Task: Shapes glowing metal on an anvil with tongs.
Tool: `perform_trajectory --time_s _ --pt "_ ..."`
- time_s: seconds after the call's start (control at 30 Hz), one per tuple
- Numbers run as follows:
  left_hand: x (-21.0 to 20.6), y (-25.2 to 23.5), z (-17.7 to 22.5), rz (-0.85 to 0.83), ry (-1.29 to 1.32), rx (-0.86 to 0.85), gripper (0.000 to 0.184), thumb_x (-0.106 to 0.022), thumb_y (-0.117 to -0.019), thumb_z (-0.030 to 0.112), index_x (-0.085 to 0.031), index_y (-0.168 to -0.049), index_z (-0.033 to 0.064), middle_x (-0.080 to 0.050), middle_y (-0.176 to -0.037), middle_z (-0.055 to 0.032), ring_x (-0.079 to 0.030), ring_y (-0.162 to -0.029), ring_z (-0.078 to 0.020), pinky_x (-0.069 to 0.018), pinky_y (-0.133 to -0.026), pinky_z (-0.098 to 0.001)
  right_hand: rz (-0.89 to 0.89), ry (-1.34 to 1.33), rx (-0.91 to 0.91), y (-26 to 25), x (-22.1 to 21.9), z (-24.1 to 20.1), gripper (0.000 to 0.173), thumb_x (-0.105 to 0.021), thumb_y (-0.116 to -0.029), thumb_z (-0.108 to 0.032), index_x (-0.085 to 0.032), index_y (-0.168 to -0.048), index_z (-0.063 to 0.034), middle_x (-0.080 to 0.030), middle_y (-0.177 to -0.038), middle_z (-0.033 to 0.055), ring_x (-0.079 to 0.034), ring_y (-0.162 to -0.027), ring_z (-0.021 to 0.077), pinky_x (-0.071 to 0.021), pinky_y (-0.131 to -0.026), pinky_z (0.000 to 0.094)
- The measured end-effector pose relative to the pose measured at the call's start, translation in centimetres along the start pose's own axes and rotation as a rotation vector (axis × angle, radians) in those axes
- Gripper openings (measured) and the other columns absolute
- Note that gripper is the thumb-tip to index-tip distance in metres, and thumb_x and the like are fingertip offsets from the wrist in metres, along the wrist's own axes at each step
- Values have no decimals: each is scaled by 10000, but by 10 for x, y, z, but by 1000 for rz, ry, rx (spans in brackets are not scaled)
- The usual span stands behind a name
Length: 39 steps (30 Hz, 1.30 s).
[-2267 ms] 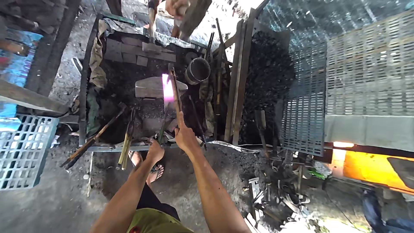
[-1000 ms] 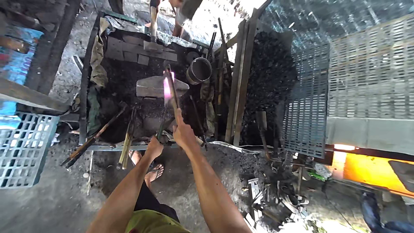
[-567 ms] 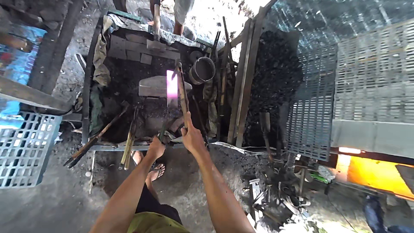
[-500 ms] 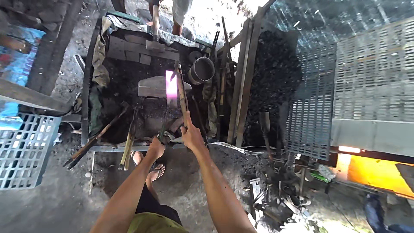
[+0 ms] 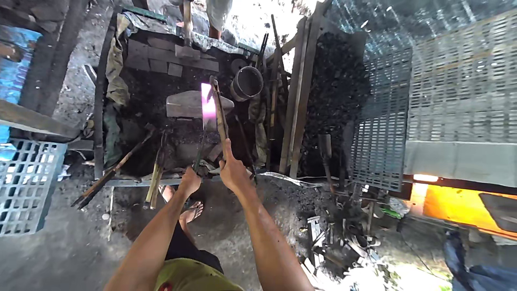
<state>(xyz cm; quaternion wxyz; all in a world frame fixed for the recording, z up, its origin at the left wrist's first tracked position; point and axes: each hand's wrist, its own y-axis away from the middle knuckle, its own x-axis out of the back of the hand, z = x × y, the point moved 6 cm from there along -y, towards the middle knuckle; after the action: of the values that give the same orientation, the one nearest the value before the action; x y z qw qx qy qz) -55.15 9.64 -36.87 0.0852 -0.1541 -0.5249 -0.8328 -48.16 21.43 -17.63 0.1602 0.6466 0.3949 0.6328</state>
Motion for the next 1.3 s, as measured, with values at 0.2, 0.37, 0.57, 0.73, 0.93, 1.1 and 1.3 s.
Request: perform_trajectory --time_s 0.2,0.37,0.57,0.73,0.93,1.1,1.3 --pt "-2 -1 -1 8 -3 1 579 -596 -963 169 -379 -1472 -1 -620 -1307 -249 -648 -1201 -374 -534 -989 -548 6 -1 -7 1 -7 -2 740 -412 -1099 -305 75 -1655 -345 -722 -1093 133 -720 -1009 301 -578 -882 482" --pt "0 1 0 2 -2 1 594 -596 -962 170 -373 -1484 -5 -614 -1314 -261 -639 -1211 -394 -528 -990 -574 33 -20 10 -2 -14 2 739 -423 -1092 -291 45 -1663 -323 -725 -1097 137 -723 -1005 310 -584 -877 498" --pt "-1 0 -1 6 3 6 576 -586 -965 168 -381 -1476 -2 -614 -1312 -265 -637 -1214 -400 -528 -988 -577 36 -8 5 -3 -18 2 738 -420 -1090 -290 45 -1662 -337 -726 -1109 140 -722 -1016 318 -583 -877 509" --pt "-2 -1 -3 3 -13 10 602 -599 -960 176 -369 -1487 -1 -613 -1319 -258 -639 -1215 -392 -527 -994 -566 33 -102 -16 -5 -25 12 749 -428 -1095 -294 62 -1661 -313 -712 -1050 143 -731 -846 269 -608 -772 439" --pt "-3 -1 1 -6 -1 9 585 -593 -969 166 -375 -1485 -2 -608 -1328 -263 -639 -1216 -387 -522 -1002 -563 36 -127 36 -15 -4 24 710 -444 -1101 -316 -19 -1670 -310 -702 -1068 157 -717 -847 269 -594 -784 430" --pt "9 -6 9 -7 10 -4 545 -584 -975 158 -396 -1455 -19 -619 -1294 -259 -648 -1192 -376 -529 -987 -552 43 -52 20 -32 12 4 763 -434 -1100 -294 88 -1655 -338 -698 -1149 186 -707 -1015 323 -567 -907 490" --pt "9 -10 7 13 24 -26 521 -579 -980 173 -416 -1436 -20 -627 -1284 -256 -648 -1190 -383 -527 -984 -561 9 -55 3 -13 -1 4 757 -415 -1103 -295 106 -1648 -357 -700 -1113 164 -720 -935 295 -586 -847 465"
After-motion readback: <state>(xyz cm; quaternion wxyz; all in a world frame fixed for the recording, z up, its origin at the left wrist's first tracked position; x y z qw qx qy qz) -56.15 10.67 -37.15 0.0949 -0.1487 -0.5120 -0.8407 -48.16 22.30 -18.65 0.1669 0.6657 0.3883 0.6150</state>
